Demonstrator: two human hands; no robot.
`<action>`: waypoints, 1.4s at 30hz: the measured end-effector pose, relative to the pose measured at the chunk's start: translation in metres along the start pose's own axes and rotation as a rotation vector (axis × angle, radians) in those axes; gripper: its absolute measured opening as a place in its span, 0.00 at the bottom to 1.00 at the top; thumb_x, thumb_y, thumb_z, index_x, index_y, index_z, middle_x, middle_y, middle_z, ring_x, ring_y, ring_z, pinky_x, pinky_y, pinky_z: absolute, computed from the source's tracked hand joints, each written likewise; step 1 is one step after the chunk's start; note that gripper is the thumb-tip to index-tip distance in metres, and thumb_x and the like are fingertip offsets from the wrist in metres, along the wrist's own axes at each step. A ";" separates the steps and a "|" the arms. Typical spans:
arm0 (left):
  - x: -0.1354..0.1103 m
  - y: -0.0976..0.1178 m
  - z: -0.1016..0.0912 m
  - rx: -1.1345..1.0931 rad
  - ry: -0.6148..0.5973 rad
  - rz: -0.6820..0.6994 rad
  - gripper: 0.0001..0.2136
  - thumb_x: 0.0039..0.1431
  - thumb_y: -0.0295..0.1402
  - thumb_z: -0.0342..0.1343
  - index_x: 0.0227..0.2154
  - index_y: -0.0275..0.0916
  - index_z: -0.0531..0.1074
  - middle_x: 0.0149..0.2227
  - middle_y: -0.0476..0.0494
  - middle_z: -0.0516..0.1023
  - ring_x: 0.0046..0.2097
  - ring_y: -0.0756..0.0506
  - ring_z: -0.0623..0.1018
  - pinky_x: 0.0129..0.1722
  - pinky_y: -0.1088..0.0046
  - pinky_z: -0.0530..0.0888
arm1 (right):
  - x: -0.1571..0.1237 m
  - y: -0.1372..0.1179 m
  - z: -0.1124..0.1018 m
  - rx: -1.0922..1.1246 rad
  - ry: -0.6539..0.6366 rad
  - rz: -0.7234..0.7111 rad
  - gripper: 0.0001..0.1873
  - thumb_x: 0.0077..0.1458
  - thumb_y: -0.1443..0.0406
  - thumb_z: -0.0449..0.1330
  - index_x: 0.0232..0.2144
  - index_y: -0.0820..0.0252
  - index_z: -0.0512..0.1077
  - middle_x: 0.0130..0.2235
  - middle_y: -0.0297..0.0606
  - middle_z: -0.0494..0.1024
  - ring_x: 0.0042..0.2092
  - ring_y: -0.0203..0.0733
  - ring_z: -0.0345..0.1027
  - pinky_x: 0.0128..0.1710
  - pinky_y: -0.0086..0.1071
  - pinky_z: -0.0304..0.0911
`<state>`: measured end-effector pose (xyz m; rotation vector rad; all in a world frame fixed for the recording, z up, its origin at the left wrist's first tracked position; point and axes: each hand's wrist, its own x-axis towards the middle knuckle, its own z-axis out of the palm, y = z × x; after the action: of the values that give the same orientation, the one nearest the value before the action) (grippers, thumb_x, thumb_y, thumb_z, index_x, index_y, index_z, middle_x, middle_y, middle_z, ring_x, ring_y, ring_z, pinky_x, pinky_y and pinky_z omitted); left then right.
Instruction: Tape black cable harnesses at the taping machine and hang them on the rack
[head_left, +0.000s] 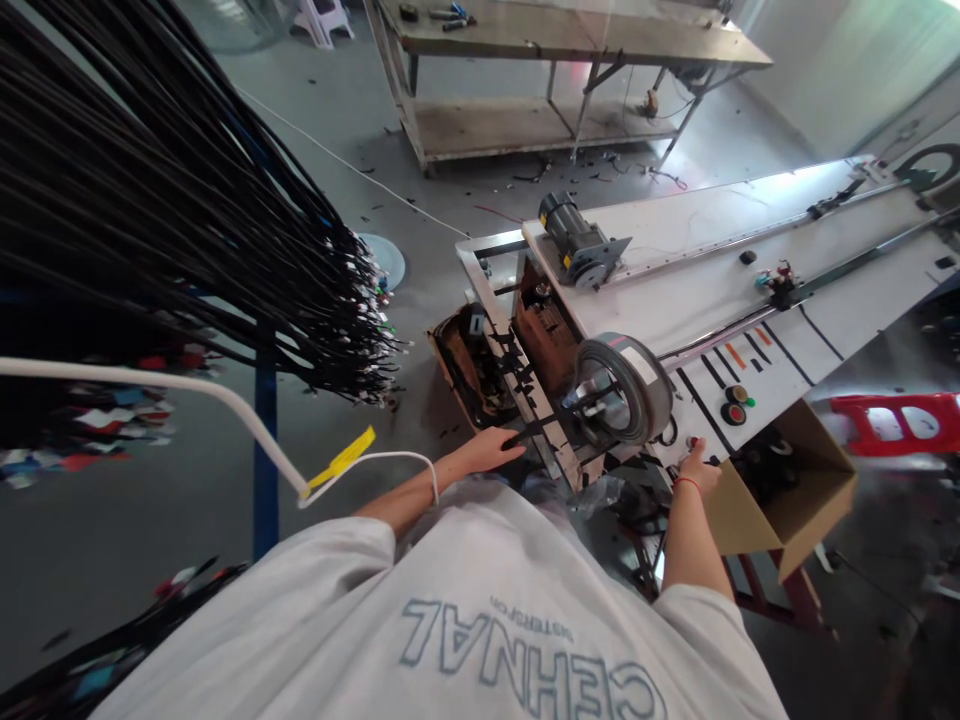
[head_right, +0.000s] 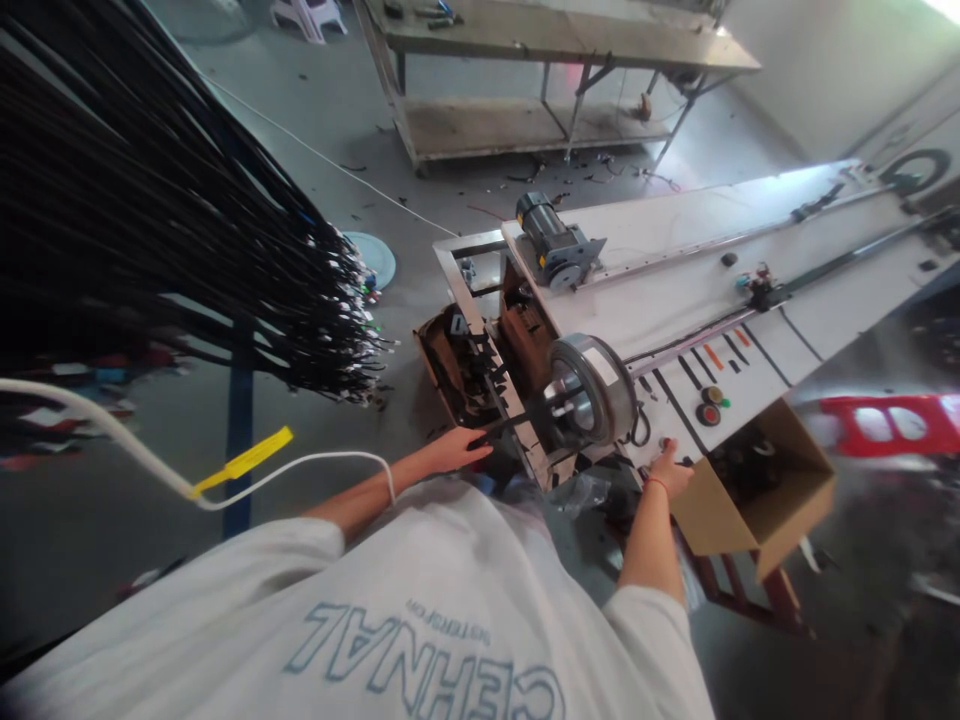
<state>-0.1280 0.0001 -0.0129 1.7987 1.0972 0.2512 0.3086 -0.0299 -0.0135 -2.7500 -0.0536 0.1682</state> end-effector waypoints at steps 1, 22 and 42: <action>0.003 0.003 0.000 -0.022 0.022 0.002 0.17 0.60 0.46 0.51 0.30 0.36 0.74 0.30 0.45 0.77 0.32 0.47 0.73 0.34 0.75 0.68 | 0.000 0.000 0.000 -0.007 -0.001 -0.003 0.39 0.53 0.38 0.53 0.47 0.68 0.66 0.48 0.67 0.72 0.54 0.64 0.68 0.52 0.52 0.65; 0.076 0.061 0.017 0.132 0.141 0.016 0.12 0.62 0.39 0.52 0.32 0.35 0.74 0.32 0.41 0.78 0.36 0.44 0.76 0.37 0.73 0.68 | -0.003 -0.001 -0.003 0.106 -0.031 0.032 0.40 0.51 0.40 0.57 0.51 0.69 0.64 0.51 0.68 0.70 0.56 0.66 0.65 0.55 0.53 0.61; -0.002 -0.029 0.007 0.153 -0.134 -0.028 0.19 0.63 0.44 0.49 0.47 0.36 0.75 0.48 0.36 0.79 0.49 0.41 0.77 0.51 0.69 0.70 | -0.001 0.002 -0.002 0.133 -0.027 0.014 0.40 0.50 0.39 0.58 0.49 0.68 0.65 0.51 0.67 0.71 0.56 0.65 0.65 0.55 0.52 0.61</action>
<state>-0.1411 -0.0022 -0.0395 1.9044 1.0700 0.0294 0.3081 -0.0322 -0.0125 -2.6164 -0.0296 0.2048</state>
